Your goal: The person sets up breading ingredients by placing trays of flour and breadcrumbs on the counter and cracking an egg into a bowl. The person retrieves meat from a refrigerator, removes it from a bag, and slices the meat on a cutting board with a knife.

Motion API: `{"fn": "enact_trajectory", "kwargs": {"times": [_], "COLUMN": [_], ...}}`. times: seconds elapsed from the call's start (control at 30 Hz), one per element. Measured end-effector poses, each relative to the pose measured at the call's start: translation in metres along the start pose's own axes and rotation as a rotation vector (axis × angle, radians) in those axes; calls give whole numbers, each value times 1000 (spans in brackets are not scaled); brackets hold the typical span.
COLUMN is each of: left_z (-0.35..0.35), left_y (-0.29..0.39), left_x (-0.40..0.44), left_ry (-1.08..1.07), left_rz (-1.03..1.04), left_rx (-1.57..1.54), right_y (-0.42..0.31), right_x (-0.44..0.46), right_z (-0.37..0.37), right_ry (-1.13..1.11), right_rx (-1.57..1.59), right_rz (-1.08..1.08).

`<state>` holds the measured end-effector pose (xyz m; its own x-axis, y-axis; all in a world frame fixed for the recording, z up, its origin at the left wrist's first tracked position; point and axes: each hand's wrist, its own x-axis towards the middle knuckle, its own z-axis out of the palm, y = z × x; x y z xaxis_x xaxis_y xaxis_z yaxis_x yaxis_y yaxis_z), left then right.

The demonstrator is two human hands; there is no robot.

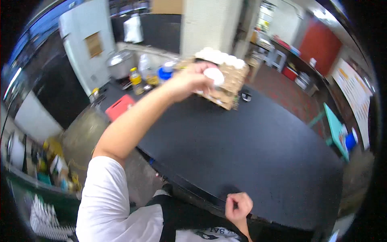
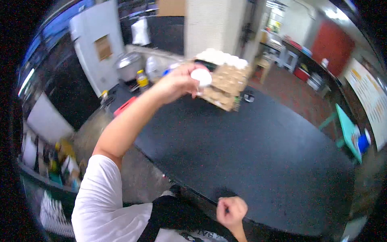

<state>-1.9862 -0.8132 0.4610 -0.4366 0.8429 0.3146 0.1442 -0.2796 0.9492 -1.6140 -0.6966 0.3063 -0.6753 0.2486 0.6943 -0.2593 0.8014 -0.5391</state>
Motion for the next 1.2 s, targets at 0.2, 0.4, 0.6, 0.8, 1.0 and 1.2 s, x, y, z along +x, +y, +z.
{"fn": "enact_trajectory", "kwargs": {"times": [0.2, 0.4, 0.6, 0.8, 1.0, 1.2], "left_z": [77, 205, 356, 460, 556, 644], "left_y": [-9, -97, -104, -69, -24, -60], "left_x": [-248, -464, -552, -658, -784, -880], "left_ry": [65, 1006, 1714, 2208, 2406, 2415], "left_rz": [-254, -675, -453, -351, -636, -1682], "left_rx": [265, -50, -203, -107, 147, 1043], "right_y": [-3, -71, -198, -335, -444, -531], "right_x": [21, -12, -109, -256, -428, -527], "right_z": [57, 152, 184, 182, 195, 213], "right_ry": [-466, -1092, -1914, -1955, -2567, -1751], "right_rx": [341, 724, 867, 1077, 850, 1341], "right_rz": [-328, -126, -607, -1176, -324, -763]}}
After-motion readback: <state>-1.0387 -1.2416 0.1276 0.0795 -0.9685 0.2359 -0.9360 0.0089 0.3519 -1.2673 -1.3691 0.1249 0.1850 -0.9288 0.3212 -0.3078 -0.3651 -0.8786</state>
